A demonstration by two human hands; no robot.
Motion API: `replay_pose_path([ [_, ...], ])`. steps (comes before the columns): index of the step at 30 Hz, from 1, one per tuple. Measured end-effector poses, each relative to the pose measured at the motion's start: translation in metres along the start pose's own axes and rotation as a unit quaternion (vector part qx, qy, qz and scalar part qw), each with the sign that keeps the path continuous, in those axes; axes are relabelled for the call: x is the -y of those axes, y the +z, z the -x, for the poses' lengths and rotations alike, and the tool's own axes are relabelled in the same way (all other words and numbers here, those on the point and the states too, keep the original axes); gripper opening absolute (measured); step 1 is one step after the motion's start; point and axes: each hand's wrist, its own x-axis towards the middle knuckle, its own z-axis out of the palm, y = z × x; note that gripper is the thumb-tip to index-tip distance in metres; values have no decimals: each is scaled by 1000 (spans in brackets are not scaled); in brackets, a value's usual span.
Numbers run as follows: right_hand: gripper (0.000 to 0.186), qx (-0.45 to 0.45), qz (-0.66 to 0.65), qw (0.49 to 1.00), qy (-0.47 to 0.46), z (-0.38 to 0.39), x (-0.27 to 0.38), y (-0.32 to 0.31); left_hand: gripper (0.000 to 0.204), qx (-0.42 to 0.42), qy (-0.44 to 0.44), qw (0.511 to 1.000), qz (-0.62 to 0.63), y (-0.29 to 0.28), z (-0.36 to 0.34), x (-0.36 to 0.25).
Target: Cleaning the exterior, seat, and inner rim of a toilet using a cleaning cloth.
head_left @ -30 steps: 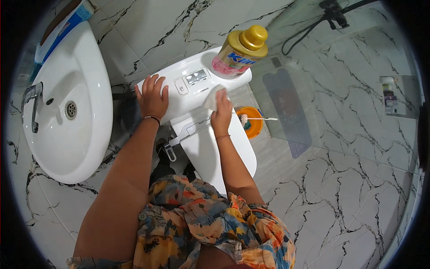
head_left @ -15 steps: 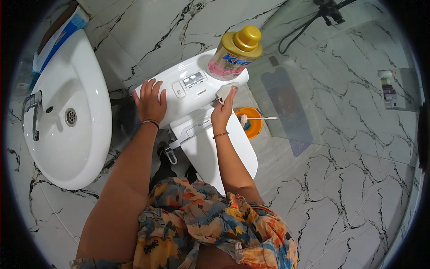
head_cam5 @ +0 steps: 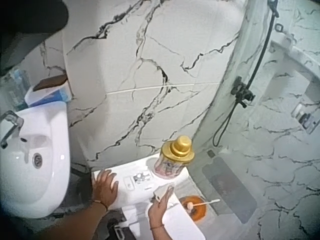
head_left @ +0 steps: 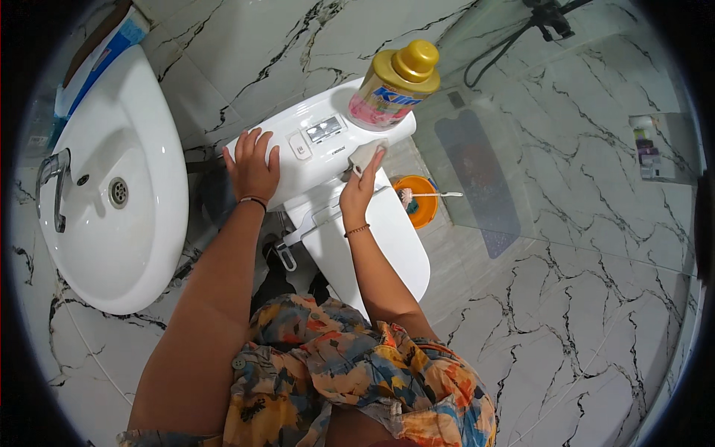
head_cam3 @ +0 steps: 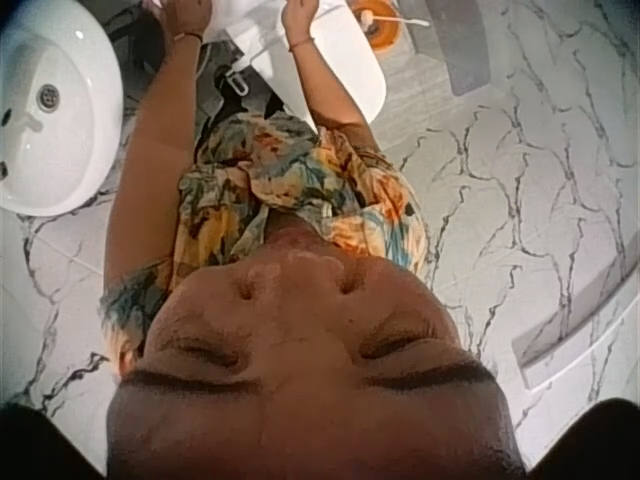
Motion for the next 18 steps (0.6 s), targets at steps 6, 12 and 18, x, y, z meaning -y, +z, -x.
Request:
replay_pose_path([
  [6, 56, -69, -36, 996, 46, -56, -4, -19, 32, -6, 9, 1000, 10, 0, -2, -5],
  [12, 71, 71, 77, 992, -75, 27, 16, 11, 32, -25, 15, 1000, 7, 4, -2, 3],
  [18, 66, 168, 276, 932, -166, 35, 41, 3, 31, -24, 12, 1000, 14, 3, 1, 0],
])
